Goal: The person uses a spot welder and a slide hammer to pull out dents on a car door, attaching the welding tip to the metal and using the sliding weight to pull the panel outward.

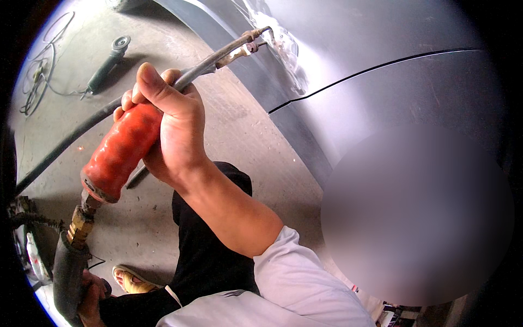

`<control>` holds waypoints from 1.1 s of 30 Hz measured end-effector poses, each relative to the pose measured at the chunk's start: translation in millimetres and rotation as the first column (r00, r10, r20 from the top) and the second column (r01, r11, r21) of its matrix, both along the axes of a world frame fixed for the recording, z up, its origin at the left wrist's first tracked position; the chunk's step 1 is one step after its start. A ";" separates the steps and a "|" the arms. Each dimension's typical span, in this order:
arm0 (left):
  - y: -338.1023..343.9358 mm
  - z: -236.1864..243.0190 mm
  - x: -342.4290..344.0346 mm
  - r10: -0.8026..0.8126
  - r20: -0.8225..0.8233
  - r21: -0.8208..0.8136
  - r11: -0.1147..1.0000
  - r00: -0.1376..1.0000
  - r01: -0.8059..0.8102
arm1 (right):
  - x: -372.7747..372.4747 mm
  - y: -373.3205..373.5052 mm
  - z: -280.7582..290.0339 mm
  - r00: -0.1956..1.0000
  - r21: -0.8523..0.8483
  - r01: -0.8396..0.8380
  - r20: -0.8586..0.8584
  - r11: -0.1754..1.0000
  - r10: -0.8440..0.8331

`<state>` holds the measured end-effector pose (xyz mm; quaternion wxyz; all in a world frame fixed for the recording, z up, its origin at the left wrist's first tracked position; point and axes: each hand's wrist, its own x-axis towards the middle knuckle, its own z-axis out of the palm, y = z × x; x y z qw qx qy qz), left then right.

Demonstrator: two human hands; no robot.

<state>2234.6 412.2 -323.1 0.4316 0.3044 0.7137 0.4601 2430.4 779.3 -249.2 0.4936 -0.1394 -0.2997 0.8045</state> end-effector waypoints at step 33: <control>-35.6 -54.5 -28.6 0.174 0.144 0.136 0.972 0.974 -0.194 | -0.5 4.1 -3.8 1.000 0.097 -0.013 -0.001 0.995 0.013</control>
